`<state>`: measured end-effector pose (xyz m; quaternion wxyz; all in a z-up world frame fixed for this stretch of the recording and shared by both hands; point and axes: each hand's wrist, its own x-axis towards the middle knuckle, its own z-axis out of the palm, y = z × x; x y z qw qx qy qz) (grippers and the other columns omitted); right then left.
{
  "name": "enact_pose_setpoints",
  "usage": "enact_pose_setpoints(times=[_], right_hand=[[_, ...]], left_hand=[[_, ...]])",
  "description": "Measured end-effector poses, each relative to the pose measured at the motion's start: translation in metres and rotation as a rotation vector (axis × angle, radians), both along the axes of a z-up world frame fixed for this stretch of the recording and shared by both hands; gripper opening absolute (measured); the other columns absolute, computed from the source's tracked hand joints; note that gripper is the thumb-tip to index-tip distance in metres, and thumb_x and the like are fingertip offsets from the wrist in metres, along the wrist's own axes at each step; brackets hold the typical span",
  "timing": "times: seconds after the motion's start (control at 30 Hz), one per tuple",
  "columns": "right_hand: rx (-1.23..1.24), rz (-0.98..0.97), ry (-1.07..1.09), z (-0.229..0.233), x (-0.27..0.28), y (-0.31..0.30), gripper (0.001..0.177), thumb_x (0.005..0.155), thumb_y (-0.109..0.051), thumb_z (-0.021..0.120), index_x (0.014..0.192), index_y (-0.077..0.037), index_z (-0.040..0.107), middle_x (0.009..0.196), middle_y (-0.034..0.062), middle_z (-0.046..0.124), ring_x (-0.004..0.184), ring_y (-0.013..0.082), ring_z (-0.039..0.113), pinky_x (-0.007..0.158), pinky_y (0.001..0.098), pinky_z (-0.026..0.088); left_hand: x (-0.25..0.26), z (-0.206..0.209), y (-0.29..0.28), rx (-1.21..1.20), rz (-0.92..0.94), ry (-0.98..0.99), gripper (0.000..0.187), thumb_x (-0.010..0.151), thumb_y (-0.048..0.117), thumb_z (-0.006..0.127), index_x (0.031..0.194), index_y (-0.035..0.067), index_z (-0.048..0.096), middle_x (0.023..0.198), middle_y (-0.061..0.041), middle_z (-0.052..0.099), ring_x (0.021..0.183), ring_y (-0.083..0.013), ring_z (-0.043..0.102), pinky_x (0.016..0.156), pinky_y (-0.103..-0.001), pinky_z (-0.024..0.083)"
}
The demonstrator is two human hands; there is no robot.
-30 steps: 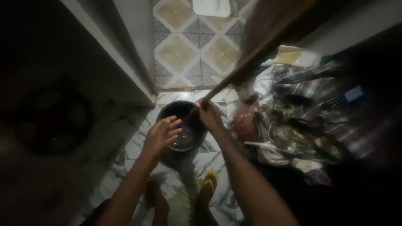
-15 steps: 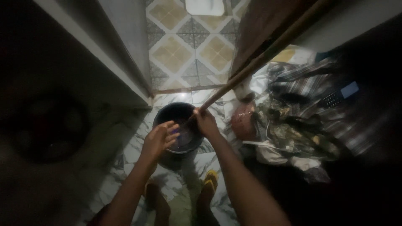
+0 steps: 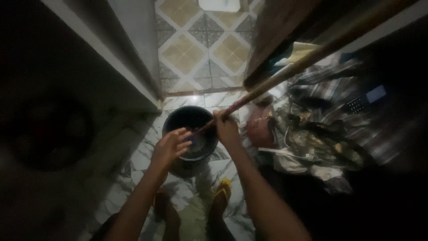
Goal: The person stirs liquid in a bucket using a long stick and then uses the stick to clean the interior of a floor-mounted squat toilet.
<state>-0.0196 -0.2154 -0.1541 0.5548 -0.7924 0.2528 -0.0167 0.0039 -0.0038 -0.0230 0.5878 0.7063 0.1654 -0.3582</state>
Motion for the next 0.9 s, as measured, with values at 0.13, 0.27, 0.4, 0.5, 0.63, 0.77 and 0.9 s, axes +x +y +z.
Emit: enact_pose_setpoints(times=[0.13, 0.27, 0.4, 0.5, 0.63, 0.77, 0.9], right_hand=[[0.17, -0.03, 0.006, 0.022, 0.011, -0.006, 0.041, 0.104, -0.042, 0.054, 0.1, -0.003, 0.064, 0.09, 0.0149, 0.068, 0.085, 0.0285, 0.067, 0.081, 0.0436, 0.054], [0.138, -0.036, 0.132, -0.001, 0.011, 0.001, 0.037, 0.101, -0.041, 0.057, 0.101, -0.005, 0.064, 0.093, 0.0081, 0.069, 0.09, 0.0209, 0.067, 0.083, 0.0383, 0.053], [0.223, -0.089, 0.007, -0.046, 0.005, 0.014, 0.034, 0.099, -0.041, 0.061, 0.11, -0.009, 0.065, 0.099, 0.0055, 0.071, 0.096, 0.0191, 0.066, 0.087, 0.0362, 0.051], [0.237, -0.145, -0.042, -0.068, -0.005, 0.024, 0.033, 0.097, -0.038, 0.066, 0.105, -0.006, 0.065, 0.094, 0.0103, 0.072, 0.091, 0.0234, 0.068, 0.086, 0.0386, 0.054], [-0.041, -0.168, 0.06, -0.075, 0.001, 0.024, 0.026, 0.092, -0.031, 0.073, 0.103, -0.007, 0.071, 0.099, 0.011, 0.071, 0.093, 0.025, 0.066, 0.085, 0.0409, 0.051], [0.006, -0.149, 0.091, -0.071, 0.005, 0.019, 0.015, 0.092, -0.02, 0.072, 0.102, -0.008, 0.071, 0.096, 0.0084, 0.072, 0.092, 0.0198, 0.069, 0.082, 0.0355, 0.053], [0.399, 0.075, -0.005, -0.08, -0.001, 0.008, 0.009, 0.094, -0.015, 0.07, 0.102, -0.011, 0.07, 0.095, 0.0046, 0.071, 0.088, 0.015, 0.068, 0.074, 0.032, 0.058]], left_hand=[[0.006, -0.01, 0.008, -0.042, 0.02, 0.008, 0.056, 0.102, 0.042, 0.042, 0.143, 0.007, 0.054, 0.142, -0.013, 0.066, 0.124, -0.0261, 0.068, 0.106, -0.04, 0.053], [0.007, -0.023, 0.013, -0.109, 0.06, 0.007, 0.055, 0.101, 0.041, 0.045, 0.143, 0.005, 0.053, 0.141, -0.015, 0.066, 0.122, -0.027, 0.07, 0.105, -0.039, 0.055], [0.004, -0.042, 0.021, -0.128, 0.041, -0.006, 0.058, 0.101, 0.046, 0.047, 0.142, 0.007, 0.054, 0.142, -0.014, 0.066, 0.121, -0.025, 0.069, 0.101, -0.038, 0.054], [0.001, -0.066, 0.026, -0.067, 0.048, 0.001, 0.059, 0.099, 0.047, 0.047, 0.142, 0.008, 0.057, 0.14, -0.013, 0.068, 0.119, -0.0251, 0.071, 0.099, -0.038, 0.056], [0.007, -0.09, 0.034, -0.247, 0.084, 0.038, 0.058, 0.101, 0.046, 0.048, 0.142, 0.006, 0.054, 0.14, -0.015, 0.066, 0.117, -0.0295, 0.069, 0.099, -0.041, 0.054], [0.003, -0.068, 0.032, -0.123, 0.072, 0.042, 0.055, 0.102, 0.044, 0.046, 0.142, 0.008, 0.055, 0.14, -0.013, 0.066, 0.118, -0.0258, 0.07, 0.1, -0.038, 0.055], [0.001, -0.039, 0.026, 0.027, 0.049, 0.027, 0.055, 0.101, 0.044, 0.043, 0.142, 0.011, 0.056, 0.139, -0.011, 0.068, 0.118, -0.0234, 0.071, 0.101, -0.037, 0.055]])
